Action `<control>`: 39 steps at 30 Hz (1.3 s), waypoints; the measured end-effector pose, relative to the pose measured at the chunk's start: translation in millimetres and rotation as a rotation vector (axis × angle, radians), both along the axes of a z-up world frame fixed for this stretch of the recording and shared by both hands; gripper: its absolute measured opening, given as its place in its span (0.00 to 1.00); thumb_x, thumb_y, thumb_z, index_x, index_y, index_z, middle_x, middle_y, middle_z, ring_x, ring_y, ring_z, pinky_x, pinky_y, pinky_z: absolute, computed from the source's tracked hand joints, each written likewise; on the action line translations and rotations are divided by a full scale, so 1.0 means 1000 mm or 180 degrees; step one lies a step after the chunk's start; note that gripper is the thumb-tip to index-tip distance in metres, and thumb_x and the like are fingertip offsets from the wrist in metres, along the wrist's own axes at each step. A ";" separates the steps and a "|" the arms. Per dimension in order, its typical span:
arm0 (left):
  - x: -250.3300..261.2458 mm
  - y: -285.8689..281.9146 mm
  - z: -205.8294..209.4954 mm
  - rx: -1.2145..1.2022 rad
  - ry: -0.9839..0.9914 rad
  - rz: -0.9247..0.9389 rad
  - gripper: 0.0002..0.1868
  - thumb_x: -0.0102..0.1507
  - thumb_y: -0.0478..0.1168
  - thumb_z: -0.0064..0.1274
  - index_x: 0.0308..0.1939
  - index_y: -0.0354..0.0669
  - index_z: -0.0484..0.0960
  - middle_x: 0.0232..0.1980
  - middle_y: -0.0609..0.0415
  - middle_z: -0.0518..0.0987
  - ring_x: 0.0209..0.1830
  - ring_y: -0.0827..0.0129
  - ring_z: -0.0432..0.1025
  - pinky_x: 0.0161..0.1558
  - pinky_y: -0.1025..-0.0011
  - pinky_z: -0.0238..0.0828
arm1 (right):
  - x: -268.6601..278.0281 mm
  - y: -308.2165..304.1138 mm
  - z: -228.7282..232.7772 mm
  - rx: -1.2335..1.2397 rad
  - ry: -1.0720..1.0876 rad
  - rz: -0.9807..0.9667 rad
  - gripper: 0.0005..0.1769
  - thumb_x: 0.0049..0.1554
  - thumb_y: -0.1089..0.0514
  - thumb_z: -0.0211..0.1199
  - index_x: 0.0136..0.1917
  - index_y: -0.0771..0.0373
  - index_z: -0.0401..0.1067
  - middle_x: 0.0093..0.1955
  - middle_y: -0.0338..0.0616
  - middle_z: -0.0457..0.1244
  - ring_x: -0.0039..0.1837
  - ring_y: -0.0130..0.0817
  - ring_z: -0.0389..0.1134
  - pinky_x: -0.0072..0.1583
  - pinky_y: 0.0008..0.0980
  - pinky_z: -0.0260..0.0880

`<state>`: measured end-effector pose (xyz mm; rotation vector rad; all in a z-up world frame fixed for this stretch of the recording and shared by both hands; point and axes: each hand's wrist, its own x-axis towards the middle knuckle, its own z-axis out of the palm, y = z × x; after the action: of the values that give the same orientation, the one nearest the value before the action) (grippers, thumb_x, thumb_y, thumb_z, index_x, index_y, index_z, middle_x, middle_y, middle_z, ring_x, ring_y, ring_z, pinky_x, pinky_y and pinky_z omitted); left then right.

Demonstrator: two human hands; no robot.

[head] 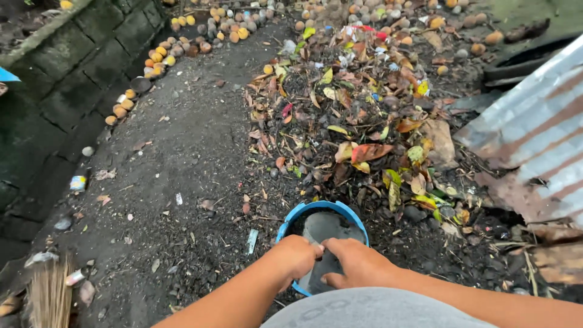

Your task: Gathering organic matter and soil from a compost pile into a bucket using hands and a small container.

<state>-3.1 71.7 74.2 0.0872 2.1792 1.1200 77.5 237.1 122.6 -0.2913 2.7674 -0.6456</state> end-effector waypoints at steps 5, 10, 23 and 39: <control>0.002 -0.007 0.009 0.0222 -0.0060 0.0142 0.22 0.65 0.52 0.53 0.51 0.36 0.82 0.48 0.39 0.84 0.41 0.53 0.77 0.41 0.54 0.71 | -0.002 -0.007 -0.006 0.0171 0.0738 0.0125 0.41 0.46 0.49 0.75 0.68 0.60 0.64 0.65 0.54 0.61 0.70 0.52 0.59 0.69 0.44 0.62; -0.015 -0.001 -0.022 0.0378 0.0594 0.0124 0.22 0.63 0.52 0.56 0.45 0.34 0.85 0.42 0.43 0.84 0.37 0.55 0.78 0.37 0.57 0.73 | 0.001 -0.011 -0.005 0.0098 0.1733 0.0325 0.48 0.38 0.51 0.80 0.69 0.64 0.66 0.68 0.64 0.57 0.71 0.63 0.56 0.65 0.48 0.60; 0.015 0.011 -0.012 0.1342 -0.1078 0.0909 0.21 0.68 0.53 0.50 0.57 0.43 0.78 0.39 0.49 0.82 0.35 0.51 0.77 0.41 0.48 0.67 | 0.022 -0.031 -0.010 0.0077 0.0116 -0.1474 0.29 0.51 0.44 0.70 0.57 0.62 0.66 0.51 0.54 0.69 0.56 0.48 0.72 0.58 0.40 0.72; 0.006 -0.041 -0.030 0.1324 0.0016 0.0558 0.19 0.65 0.47 0.53 0.47 0.34 0.86 0.40 0.50 0.84 0.36 0.62 0.76 0.40 0.61 0.72 | -0.009 0.036 -0.049 -0.0608 0.0615 -0.1651 0.15 0.61 0.50 0.59 0.51 0.66 0.69 0.41 0.55 0.70 0.45 0.47 0.73 0.51 0.44 0.74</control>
<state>3.1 30.8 44.6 0.0823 1.9552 1.6619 68.8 272.7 73.7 0.3630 2.9838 -1.0551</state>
